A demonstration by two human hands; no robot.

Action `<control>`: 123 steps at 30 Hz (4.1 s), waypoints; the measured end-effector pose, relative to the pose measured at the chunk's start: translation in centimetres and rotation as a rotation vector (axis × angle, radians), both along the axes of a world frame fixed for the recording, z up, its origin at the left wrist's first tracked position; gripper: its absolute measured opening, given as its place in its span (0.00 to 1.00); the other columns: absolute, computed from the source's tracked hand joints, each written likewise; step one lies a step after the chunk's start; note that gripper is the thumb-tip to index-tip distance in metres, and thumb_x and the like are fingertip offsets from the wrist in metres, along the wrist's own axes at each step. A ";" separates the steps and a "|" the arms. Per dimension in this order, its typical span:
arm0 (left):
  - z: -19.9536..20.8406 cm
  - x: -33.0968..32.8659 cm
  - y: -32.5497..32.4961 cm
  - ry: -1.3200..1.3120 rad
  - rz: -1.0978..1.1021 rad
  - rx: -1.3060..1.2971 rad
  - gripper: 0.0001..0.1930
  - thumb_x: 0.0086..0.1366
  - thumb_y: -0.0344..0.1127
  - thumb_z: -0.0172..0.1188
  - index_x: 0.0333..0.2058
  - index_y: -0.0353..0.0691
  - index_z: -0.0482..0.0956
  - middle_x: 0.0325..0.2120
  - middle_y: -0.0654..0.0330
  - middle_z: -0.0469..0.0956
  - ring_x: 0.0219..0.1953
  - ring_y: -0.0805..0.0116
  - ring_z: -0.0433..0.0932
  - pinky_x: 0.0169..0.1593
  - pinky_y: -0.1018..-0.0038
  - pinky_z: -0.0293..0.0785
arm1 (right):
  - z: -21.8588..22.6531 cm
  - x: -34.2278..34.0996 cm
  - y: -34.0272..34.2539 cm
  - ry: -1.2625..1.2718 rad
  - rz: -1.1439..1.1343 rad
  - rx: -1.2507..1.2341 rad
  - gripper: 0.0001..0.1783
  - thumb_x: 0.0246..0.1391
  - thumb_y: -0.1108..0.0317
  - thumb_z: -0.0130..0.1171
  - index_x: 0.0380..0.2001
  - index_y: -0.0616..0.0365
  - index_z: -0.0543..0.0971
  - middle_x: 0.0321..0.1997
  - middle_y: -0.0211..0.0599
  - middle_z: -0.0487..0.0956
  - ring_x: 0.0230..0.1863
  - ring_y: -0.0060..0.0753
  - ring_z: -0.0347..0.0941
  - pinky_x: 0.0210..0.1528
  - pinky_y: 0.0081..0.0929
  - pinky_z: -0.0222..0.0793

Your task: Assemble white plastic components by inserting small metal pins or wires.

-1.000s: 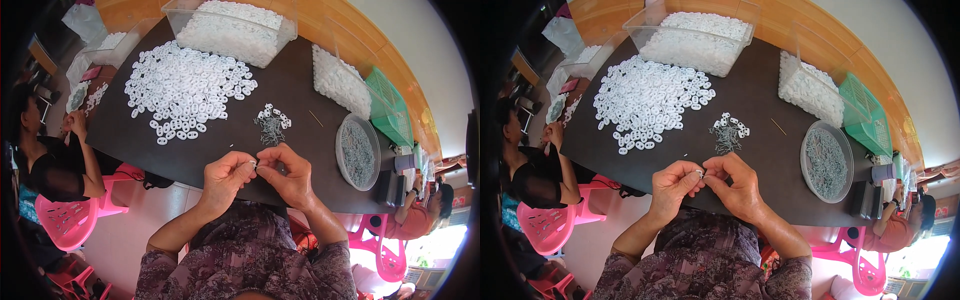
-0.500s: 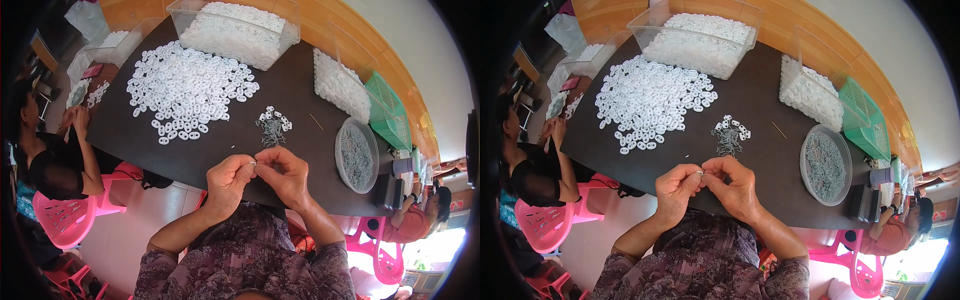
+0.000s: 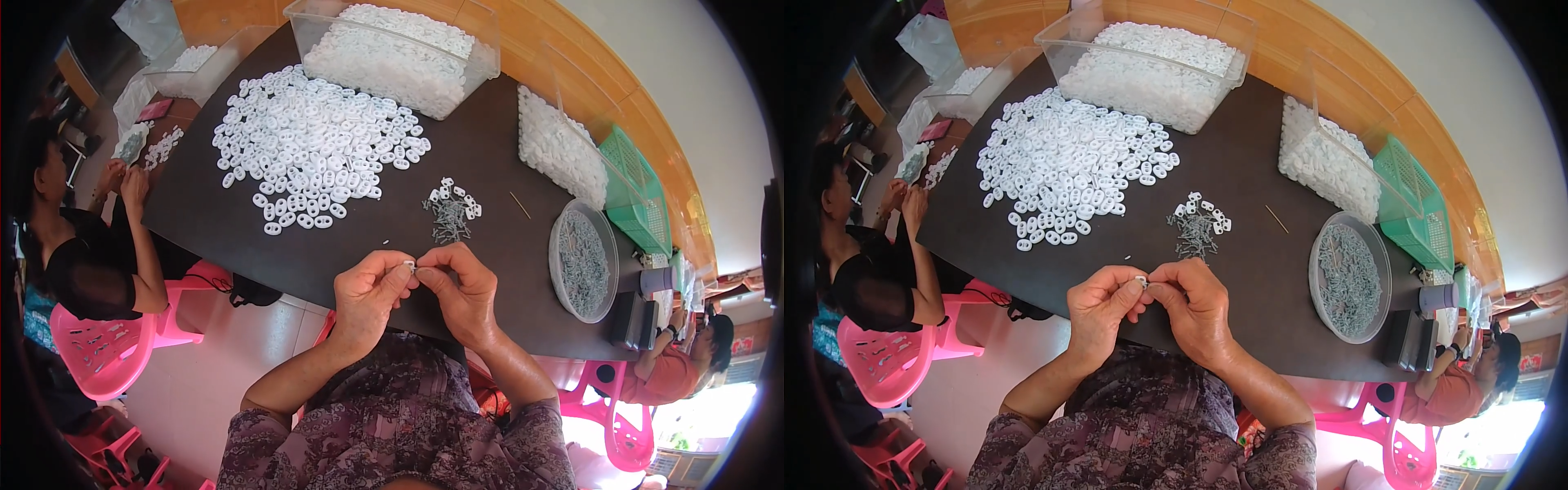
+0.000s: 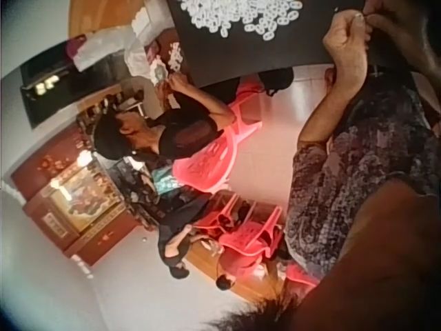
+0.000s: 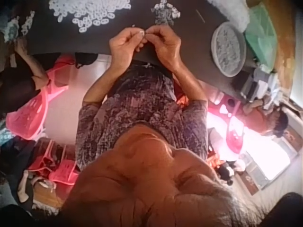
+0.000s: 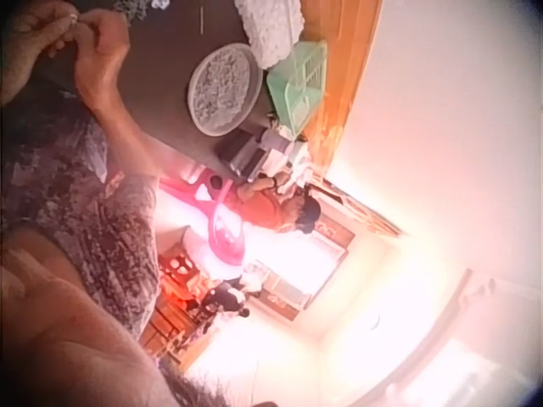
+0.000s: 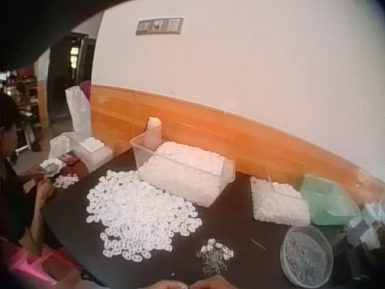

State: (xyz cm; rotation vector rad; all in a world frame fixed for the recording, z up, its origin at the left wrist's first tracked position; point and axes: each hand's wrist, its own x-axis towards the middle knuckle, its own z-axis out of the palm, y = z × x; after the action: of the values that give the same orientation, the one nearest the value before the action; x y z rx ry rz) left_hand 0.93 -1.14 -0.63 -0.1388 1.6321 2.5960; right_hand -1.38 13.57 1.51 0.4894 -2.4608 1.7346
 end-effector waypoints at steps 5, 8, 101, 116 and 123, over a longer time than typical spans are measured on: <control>0.0 0.2 0.2 0.039 0.019 -0.070 0.08 0.67 0.31 0.56 0.40 0.31 0.77 0.28 0.62 0.78 0.26 0.80 0.73 0.29 0.84 0.70 | 0.2 0.0 -0.8 0.124 -0.025 0.119 0.05 0.49 0.80 0.59 0.29 0.60 0.75 0.27 0.35 0.74 0.30 0.34 0.70 0.32 0.29 0.66; -0.4 0.4 0.4 0.087 0.058 -0.142 0.08 0.67 0.31 0.56 0.40 0.31 0.77 0.28 0.63 0.78 0.26 0.80 0.73 0.29 0.84 0.70 | 0.0 0.0 -1.2 0.160 -0.019 0.132 0.04 0.49 0.80 0.58 0.29 0.60 0.74 0.26 0.35 0.73 0.29 0.36 0.69 0.31 0.30 0.66; 1.1 1.0 -1.3 0.118 0.231 0.032 0.08 0.64 0.27 0.59 0.40 0.30 0.78 0.28 0.57 0.79 0.28 0.75 0.77 0.29 0.81 0.71 | 0.9 -1.1 -0.4 -0.397 0.115 -0.430 0.11 0.54 0.78 0.59 0.41 0.63 0.80 0.34 0.30 0.81 0.34 0.17 0.73 0.37 0.14 0.68; 0.8 1.5 -0.7 0.115 0.271 -0.049 0.08 0.62 0.25 0.59 0.40 0.32 0.77 0.28 0.60 0.80 0.27 0.79 0.77 0.28 0.86 0.71 | 0.9 -0.6 -1.1 -0.281 0.081 -0.342 0.10 0.55 0.79 0.58 0.41 0.65 0.80 0.36 0.30 0.79 0.38 0.16 0.73 0.43 0.15 0.68; 0.5 1.4 -0.6 0.123 0.299 -0.071 0.07 0.62 0.25 0.59 0.40 0.32 0.77 0.28 0.60 0.80 0.26 0.79 0.77 0.28 0.86 0.70 | 0.6 -0.5 -1.2 -0.242 0.078 -0.277 0.10 0.55 0.80 0.58 0.41 0.66 0.80 0.35 0.29 0.78 0.39 0.17 0.72 0.43 0.14 0.68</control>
State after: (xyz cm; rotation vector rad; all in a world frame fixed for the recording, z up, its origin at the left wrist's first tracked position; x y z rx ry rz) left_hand 2.35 -1.78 -0.11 -0.2503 1.8775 2.8129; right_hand -1.85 12.40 2.10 0.3714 -2.3159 2.2431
